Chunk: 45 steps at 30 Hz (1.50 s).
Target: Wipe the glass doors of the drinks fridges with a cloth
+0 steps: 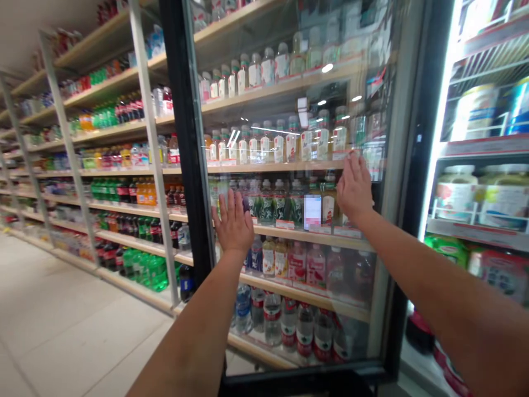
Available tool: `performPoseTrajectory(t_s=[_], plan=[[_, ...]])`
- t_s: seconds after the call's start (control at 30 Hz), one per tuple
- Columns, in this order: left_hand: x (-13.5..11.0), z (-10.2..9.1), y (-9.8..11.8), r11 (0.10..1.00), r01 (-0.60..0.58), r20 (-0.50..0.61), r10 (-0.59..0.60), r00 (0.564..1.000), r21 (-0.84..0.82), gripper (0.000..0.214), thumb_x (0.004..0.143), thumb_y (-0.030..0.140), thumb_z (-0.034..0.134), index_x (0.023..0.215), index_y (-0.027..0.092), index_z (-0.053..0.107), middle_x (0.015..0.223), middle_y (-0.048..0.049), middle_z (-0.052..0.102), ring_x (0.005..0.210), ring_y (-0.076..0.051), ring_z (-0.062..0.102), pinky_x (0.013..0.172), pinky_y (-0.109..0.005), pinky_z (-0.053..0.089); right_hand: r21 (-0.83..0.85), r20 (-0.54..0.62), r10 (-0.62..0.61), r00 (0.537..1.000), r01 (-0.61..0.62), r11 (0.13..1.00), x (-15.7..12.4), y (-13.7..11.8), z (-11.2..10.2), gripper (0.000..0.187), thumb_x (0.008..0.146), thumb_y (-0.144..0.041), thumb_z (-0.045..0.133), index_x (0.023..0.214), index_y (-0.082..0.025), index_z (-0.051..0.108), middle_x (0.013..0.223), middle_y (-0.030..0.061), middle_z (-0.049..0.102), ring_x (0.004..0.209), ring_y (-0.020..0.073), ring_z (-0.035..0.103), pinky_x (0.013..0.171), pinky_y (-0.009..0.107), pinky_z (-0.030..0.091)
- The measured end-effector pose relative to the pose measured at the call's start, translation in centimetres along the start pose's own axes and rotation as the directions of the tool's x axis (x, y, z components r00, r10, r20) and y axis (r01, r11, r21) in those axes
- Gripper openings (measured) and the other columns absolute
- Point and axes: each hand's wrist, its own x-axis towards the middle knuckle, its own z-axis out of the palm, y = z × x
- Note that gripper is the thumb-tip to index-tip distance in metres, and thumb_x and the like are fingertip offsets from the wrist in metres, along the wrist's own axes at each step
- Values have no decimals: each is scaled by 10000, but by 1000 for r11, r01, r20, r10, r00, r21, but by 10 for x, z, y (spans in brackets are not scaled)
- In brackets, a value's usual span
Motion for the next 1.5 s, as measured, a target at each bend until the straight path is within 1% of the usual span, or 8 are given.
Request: performPoseTrajectory(t_s=[0.23, 0.43, 0.63, 0.8, 1.0, 1.2, 1.4, 1.5], plan=[[0, -1, 0, 1000, -5, 6, 5, 1000, 18, 614, 1032, 325, 349, 1607, 112, 315, 1700, -133, 207, 1602, -284, 66, 1297, -550, 26, 162, 243, -470, 849, 442, 882, -23, -54, 9, 662, 991, -153, 386, 1632, -254, 256, 1640, 44, 414, 1571, 247, 253, 1275, 516, 258], [-1, -1, 0, 1000, -13, -15, 14, 1000, 19, 610, 1024, 314, 370, 1599, 113, 337, 1688, -130, 239, 1600, -284, 87, 1295, -549, 57, 123, 22, -104, 994, 100, 987, -13, -77, 23, 684, 1014, -192, 350, 1658, -215, 121, 1679, 99, 324, 1593, 285, 173, 1261, 581, 249], [-1, -1, 0, 998, -32, -27, 34, 999, 47, 602, 1034, 312, 343, 1592, 88, 341, 1686, -136, 237, 1599, -291, 94, 1293, -554, 72, 198, 219, -555, 803, 520, 831, -28, -97, 25, 724, 987, -156, 432, 1649, -263, 159, 1650, 25, 389, 1558, 231, 287, 1281, 475, 238], [-1, 0, -1, 999, -11, -15, 12, 1000, 31, 606, 1030, 323, 357, 1595, 105, 343, 1689, -130, 232, 1599, -285, 97, 1296, -550, 73, 114, 103, -179, 978, 167, 979, -15, -90, 21, 758, 1007, -161, 378, 1654, -248, -7, 1689, 71, 295, 1585, 270, 209, 1259, 539, 257], [-1, -1, 0, 999, -10, -9, 11, 1000, 35, 606, 1028, 316, 349, 1599, 112, 336, 1692, -127, 225, 1598, -285, 95, 1297, -547, 63, 139, 197, -513, 835, 494, 858, -28, -79, 17, 728, 1012, -175, 402, 1656, -265, 76, 1633, 28, 420, 1542, 235, 327, 1270, 470, 259], [-1, -1, 0, 1000, 0, 11, 0, 1000, 25, 606, 1028, 317, 349, 1596, 106, 339, 1695, -134, 221, 1598, -295, 95, 1297, -549, 46, 39, 41, -64, 997, 63, 997, -2, -48, 15, 661, 1013, -193, 352, 1650, -186, 177, 1674, 106, 334, 1573, 301, 239, 1257, 565, 273], [-1, -1, 0, 1000, -1, 32, 1, 999, 26, 631, 1017, 307, 364, 1612, 108, 297, 1704, -129, 189, 1602, -289, 68, 1297, -555, 30, 123, 263, -489, 832, 474, 872, -14, -36, 6, 656, 1003, -183, 396, 1636, -260, 240, 1649, 40, 398, 1568, 251, 264, 1284, 508, 234], [-1, 0, 0, 999, -4, 20, 3, 1000, 36, 625, 1017, 301, 367, 1608, 106, 309, 1703, -127, 194, 1601, -287, 72, 1300, -542, 27, 48, 197, -336, 921, 333, 942, 3, -23, 2, 621, 1009, -194, 388, 1622, -215, 290, 1659, 72, 375, 1566, 277, 268, 1271, 534, 255]])
